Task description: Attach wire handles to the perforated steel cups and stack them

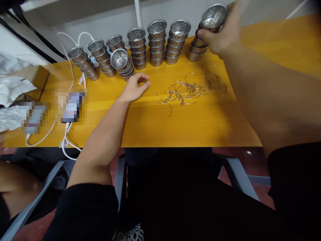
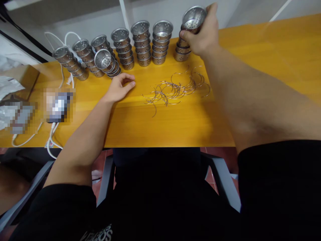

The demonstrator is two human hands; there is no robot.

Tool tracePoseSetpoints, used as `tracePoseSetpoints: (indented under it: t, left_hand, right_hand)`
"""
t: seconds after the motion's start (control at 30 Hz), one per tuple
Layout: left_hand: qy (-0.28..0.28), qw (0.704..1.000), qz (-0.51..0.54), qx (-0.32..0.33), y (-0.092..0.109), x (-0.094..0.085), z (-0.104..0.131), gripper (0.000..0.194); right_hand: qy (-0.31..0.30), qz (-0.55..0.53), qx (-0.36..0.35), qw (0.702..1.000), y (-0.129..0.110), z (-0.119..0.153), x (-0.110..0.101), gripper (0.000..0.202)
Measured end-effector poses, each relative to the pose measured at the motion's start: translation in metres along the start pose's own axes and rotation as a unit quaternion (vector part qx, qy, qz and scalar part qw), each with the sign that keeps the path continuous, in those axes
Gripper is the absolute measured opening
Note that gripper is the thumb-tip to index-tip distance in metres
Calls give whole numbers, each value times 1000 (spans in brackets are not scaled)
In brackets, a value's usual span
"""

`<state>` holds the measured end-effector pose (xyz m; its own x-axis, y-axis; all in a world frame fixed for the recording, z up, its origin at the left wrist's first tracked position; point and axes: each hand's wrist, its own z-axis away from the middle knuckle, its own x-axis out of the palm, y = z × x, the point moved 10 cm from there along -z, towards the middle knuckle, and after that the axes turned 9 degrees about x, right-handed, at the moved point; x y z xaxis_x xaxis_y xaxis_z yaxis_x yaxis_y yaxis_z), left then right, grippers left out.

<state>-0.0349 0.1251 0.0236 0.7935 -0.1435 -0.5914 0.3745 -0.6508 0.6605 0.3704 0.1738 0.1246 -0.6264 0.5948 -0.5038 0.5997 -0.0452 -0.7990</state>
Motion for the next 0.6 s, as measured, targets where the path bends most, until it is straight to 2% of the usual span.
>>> tracePoseSetpoints:
  t: [0.17,0.33,0.43,0.53,0.6]
  left_hand:
    - [-2,1000,-3,5,-1,0,0,34]
    - [-1,1000,9,12,-2,-2,1,41]
    - [2,1000,13,25,-2,-3,2,44]
    - [3,1000,14,28,-4,-2,2,48]
    - [3,999,15,30,-5,-2,2,49]
  right_hand:
    - [5,-10,-7,1000,5,-10,-5,93]
    - [-5,-3,-9,1000,-2,-7,-8,85]
    - [-36,13,-28,999,-3,-4,-3,79]
    - [-48,45,-49,997,6,-8,2,77]
    - [-64,70,-92,991,7,-11,8,78]
